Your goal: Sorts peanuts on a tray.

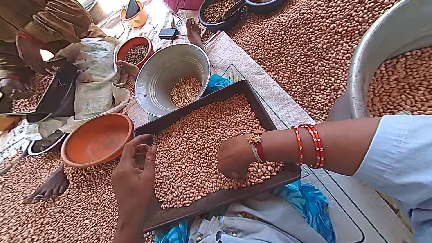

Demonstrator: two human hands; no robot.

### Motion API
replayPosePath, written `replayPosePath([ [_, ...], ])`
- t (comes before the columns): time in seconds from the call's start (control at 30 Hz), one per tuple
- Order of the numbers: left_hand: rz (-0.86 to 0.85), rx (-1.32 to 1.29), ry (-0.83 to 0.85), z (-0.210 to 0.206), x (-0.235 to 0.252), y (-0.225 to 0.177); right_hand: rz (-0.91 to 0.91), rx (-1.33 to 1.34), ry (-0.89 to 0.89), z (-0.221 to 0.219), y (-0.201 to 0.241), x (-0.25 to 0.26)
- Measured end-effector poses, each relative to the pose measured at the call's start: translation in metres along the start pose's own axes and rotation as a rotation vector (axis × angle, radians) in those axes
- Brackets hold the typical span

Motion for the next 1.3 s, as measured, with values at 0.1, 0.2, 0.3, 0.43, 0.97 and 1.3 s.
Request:
replayPosePath([
  [0.1,0.094,0.222,0.460,-0.023,-0.024,0.005,0.006,-0.020,0.027,0.001,0.002,0.001],
  [0.2,0.174,0.310,0.875,-0.062,-0.062,-0.009,-0.002,-0.016,0.060,-0.001,0.002,0.003],
  [0.3,0.038,0.007,0.902,-0.076,-0.083,-0.037,-0.038,-0.011,0.104,-0.001,0.001,-0.001],
  [0.43,-0.133,-0.009,0.456,-0.065,-0.046,-0.038,-0.129,-0.043,0.190,0.004,-0.004,-0.008],
  [0.97,-0.075,0.275,0.680,-0.102,-0.013,-0.029,-0.380,-0.051,-0.580,0.068,-0.076,-0.029],
  [1.3,-0.119,-0.035,0.240,-0.042,-0.001,-0.015,-0.288,-0.075,-0.310,0.024,-0.060,0.011],
])
Point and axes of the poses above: each hand's wrist, its own x-axis towards the middle knuckle, its own z-axis out of the back of the hand, y = z × x, the point moved 5 cm from there along x, towards the middle knuckle, and after that the axes turned 6 degrees about -y, right-handed, at the moved point
